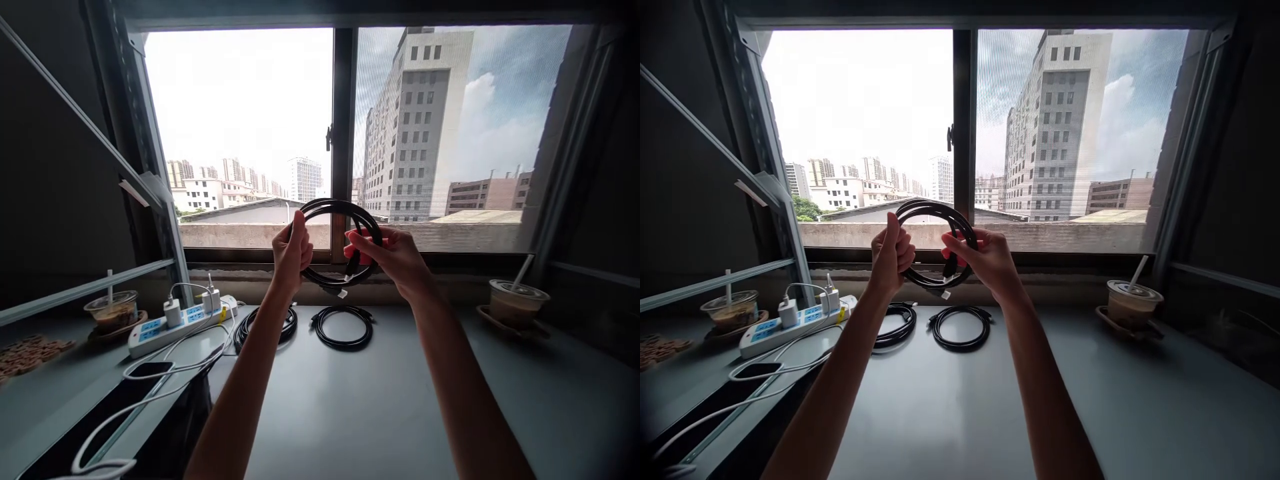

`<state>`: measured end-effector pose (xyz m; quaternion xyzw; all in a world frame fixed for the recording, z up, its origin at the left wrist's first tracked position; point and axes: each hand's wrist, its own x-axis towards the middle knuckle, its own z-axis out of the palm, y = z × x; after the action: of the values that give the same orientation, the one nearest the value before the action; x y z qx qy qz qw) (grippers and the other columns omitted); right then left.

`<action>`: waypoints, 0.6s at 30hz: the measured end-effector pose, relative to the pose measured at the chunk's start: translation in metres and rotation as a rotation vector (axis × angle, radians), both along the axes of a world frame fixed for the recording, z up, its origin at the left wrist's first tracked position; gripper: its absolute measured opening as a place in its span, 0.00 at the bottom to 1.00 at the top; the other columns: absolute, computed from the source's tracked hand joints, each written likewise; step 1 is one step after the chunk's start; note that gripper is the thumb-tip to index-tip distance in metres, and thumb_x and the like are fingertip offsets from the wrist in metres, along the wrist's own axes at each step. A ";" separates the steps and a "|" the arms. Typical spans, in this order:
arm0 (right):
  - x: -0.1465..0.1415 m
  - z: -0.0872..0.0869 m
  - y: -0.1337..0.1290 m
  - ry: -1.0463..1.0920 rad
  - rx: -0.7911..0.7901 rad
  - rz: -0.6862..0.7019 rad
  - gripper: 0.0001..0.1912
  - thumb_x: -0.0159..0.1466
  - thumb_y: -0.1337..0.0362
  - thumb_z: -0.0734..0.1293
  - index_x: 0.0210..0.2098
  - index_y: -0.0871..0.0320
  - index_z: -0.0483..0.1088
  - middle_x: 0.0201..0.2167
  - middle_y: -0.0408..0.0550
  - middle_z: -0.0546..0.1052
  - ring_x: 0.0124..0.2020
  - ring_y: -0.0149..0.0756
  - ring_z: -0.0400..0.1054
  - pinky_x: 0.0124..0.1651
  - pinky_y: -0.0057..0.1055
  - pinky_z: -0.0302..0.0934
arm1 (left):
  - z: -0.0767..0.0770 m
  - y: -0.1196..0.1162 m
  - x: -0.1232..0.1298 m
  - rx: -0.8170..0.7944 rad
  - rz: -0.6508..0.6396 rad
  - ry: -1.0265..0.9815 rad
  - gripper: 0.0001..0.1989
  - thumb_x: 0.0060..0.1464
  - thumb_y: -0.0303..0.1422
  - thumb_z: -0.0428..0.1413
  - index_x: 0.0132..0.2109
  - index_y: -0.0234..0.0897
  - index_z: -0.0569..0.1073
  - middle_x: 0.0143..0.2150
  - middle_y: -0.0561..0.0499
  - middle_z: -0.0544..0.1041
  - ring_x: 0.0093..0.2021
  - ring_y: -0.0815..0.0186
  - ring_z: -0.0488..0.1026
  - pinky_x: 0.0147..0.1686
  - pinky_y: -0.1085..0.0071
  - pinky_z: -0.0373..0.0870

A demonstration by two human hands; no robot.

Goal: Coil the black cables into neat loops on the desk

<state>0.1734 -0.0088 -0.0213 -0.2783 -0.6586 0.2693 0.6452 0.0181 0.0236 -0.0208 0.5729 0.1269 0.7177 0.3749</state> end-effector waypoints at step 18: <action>-0.001 0.001 -0.005 -0.285 0.270 -0.447 0.24 0.54 0.60 0.70 0.50 0.54 0.68 0.27 0.43 0.76 0.25 0.36 0.70 0.31 0.33 0.65 | 0.002 -0.003 0.000 -0.121 0.114 0.189 0.26 0.47 0.47 0.58 0.18 0.38 0.53 0.14 0.61 0.48 0.12 0.78 0.43 0.12 0.74 0.36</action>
<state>0.1725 -0.0139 -0.0206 -0.3631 -0.6949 -0.0111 0.6206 0.0184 0.0206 -0.0191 0.6063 0.2370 0.6717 0.3536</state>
